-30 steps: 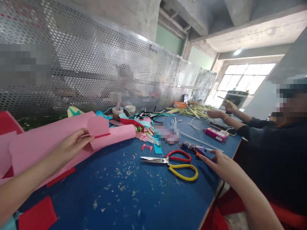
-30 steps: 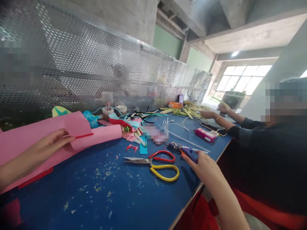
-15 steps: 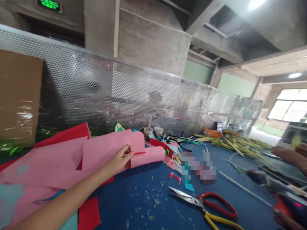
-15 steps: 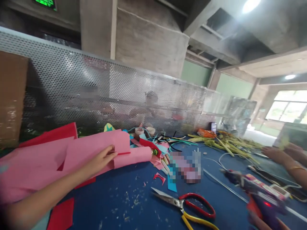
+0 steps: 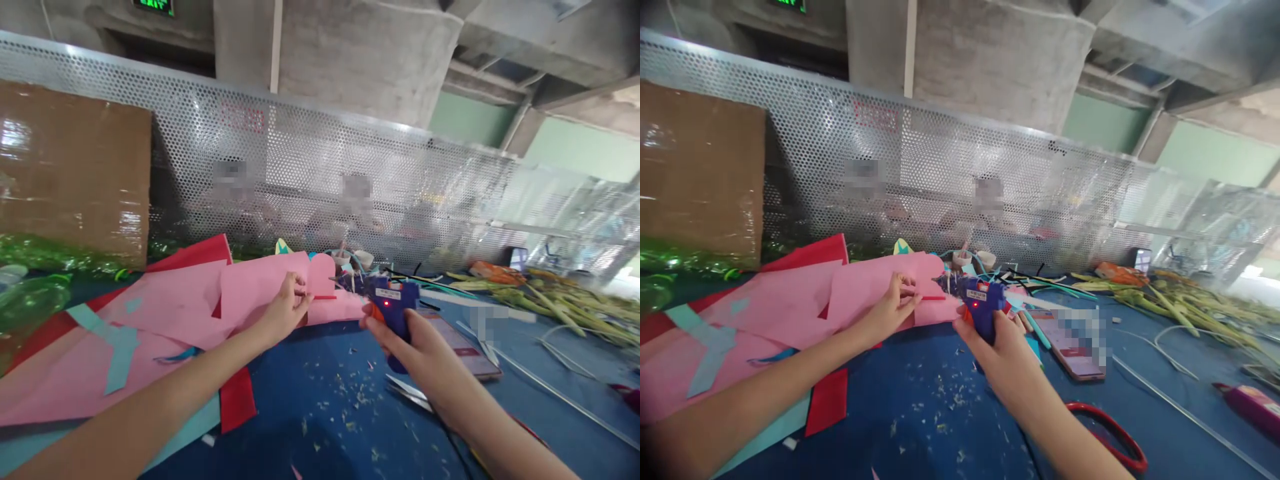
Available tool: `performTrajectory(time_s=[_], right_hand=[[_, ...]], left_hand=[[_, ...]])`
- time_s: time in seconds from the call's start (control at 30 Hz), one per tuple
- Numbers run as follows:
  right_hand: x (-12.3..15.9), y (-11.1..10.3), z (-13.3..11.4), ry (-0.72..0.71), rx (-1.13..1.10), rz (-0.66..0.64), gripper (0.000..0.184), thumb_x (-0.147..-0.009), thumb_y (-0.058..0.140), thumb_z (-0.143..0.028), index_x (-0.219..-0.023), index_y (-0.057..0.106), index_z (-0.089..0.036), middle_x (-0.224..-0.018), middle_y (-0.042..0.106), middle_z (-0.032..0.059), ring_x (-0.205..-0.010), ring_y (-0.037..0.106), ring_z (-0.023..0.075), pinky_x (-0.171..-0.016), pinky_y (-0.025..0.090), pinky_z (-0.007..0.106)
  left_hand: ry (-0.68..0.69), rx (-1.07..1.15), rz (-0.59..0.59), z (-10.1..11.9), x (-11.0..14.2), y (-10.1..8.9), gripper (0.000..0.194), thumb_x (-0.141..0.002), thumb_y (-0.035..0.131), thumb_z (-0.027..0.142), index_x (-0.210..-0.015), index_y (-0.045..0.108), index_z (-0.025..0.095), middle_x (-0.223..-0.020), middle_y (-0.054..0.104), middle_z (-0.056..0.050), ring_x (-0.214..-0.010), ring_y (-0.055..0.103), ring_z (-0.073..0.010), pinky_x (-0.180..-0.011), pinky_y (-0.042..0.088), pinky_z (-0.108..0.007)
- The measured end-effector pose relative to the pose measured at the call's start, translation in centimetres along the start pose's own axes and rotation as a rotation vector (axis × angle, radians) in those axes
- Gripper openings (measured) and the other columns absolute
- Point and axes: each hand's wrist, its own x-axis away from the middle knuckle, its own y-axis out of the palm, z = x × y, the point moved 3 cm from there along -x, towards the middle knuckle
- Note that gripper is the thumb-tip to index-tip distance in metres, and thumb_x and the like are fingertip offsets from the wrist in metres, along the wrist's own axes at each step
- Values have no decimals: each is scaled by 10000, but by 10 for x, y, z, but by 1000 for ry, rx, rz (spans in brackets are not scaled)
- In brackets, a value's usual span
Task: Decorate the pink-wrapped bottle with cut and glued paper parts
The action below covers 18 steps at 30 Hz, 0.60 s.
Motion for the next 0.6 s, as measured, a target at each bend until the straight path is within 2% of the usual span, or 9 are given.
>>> performTrajectory(time_s=[0.1, 0.17, 0.27, 0.4, 0.53, 0.6], right_hand=[[1, 13, 27, 117, -179, 78, 457, -707, 581, -618, -844, 611, -184, -633, 550, -6, -590, 510, 168, -533, 417, 258], [7, 17, 39, 150, -261, 108, 485, -707, 582, -638, -863, 606, -180, -645, 542, -10, -608, 511, 165, -557, 426, 257], [13, 22, 40, 96, -301, 70, 511, -724, 562, -651, -877, 616, -167, -636, 546, -4, -605, 520, 164, -563, 436, 259], [16, 31, 35, 42, -272, 5, 501, -766, 532, -626, -883, 617, -147, -649, 588, 25, -592, 536, 170, -563, 459, 276], [20, 37, 39, 40, -190, 23, 494, -779, 542, -575, -983, 643, -137, -765, 643, 58, -641, 557, 182, -623, 475, 294], [22, 37, 42, 44, -168, 39, 456, -783, 547, -555, -964, 660, -152, -687, 614, 26, -597, 538, 168, -573, 459, 271]], left_hand=[[62, -61, -35, 1, 1, 0, 60, -882, 419, 222, -930, 387, 237, -973, 452, -42, -961, 541, -215, -887, 450, -436], [96, -93, -72, 3, 1, 0, 57, -890, 392, 205, -912, 437, 232, -972, 468, -48, -998, 512, -225, -934, 413, -444], [123, -126, -124, 9, -1, -2, 119, -897, 372, 200, -938, 481, 222, -991, 494, -61, -1027, 489, -228, -957, 393, -425], [112, -164, -184, 15, -3, -4, 111, -889, 423, 260, -896, 522, 209, -949, 498, -60, -949, 511, -236, -882, 441, -405], [90, -171, -202, 17, -2, -5, 118, -869, 470, 292, -897, 553, 214, -1060, 464, -74, -954, 511, -242, -864, 448, -405], [74, -153, -198, 19, -1, -4, 116, -871, 464, 301, -886, 545, 219, -1047, 470, -66, -949, 506, -237, -864, 442, -397]])
